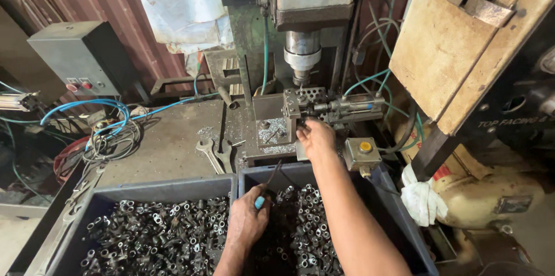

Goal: The person repeatedly picks small metal parts from a bin, places them into a drill press fixture, and presses a button to operate the machine. The person then removes the processed parts and returns them to the bin, continuing the cycle.

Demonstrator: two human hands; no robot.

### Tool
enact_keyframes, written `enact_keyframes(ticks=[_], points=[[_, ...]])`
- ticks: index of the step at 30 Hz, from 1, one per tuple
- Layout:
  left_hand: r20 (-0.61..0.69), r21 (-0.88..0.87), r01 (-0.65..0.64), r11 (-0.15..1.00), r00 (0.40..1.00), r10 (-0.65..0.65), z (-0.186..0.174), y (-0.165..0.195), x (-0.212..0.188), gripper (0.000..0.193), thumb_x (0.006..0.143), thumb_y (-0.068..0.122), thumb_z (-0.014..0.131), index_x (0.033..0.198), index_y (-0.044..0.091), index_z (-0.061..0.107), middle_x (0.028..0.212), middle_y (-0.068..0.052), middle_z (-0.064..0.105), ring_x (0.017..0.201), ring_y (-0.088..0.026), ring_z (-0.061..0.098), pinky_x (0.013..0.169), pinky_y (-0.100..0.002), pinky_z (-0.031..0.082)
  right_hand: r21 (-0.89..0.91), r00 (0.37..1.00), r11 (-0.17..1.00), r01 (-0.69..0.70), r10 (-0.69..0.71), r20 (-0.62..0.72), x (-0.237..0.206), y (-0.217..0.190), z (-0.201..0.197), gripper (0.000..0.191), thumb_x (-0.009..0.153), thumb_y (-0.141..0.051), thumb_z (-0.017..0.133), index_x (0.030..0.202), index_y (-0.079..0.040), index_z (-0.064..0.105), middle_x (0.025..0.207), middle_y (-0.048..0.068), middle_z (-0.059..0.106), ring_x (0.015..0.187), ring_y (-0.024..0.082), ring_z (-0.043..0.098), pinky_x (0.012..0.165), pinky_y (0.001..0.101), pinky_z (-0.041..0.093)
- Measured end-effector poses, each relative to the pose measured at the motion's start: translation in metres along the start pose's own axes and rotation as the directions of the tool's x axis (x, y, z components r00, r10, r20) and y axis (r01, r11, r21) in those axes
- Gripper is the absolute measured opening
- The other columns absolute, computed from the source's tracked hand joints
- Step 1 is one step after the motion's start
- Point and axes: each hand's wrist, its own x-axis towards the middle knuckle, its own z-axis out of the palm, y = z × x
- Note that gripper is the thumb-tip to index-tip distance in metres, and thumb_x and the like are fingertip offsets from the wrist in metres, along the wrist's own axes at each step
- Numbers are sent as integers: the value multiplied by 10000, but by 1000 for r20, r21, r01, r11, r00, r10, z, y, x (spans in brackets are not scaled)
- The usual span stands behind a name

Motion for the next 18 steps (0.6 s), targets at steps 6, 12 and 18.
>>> enact_keyframes(ticks=[6,12,18], points=[[-18,20,3,1000,1000,-3,3,-6,-1,318,871,167,686,1166,54,711,962,-236,745,898,-417,726,751,-447,572,138,987,979,147,-136,-88,-39,4,1,105,919,-12,666,1024,-7,670,935,126,701,795,265,696,712,373,587],[-42,-3,-42,999,998,42,5,-10,0,319,859,161,698,1158,50,708,962,-229,749,890,-408,730,745,-438,579,61,972,970,235,-236,8,-97,-7,-17,123,908,-4,668,1031,-9,674,932,123,723,767,249,708,695,362,573],[-35,-12,-19,1000,999,19,4,-7,0,319,864,173,698,1162,59,709,958,-217,758,874,-396,739,723,-431,583,-17,976,976,217,-216,32,-91,-19,-9,143,893,-16,701,1035,-4,692,951,118,738,812,252,724,700,349,582]])
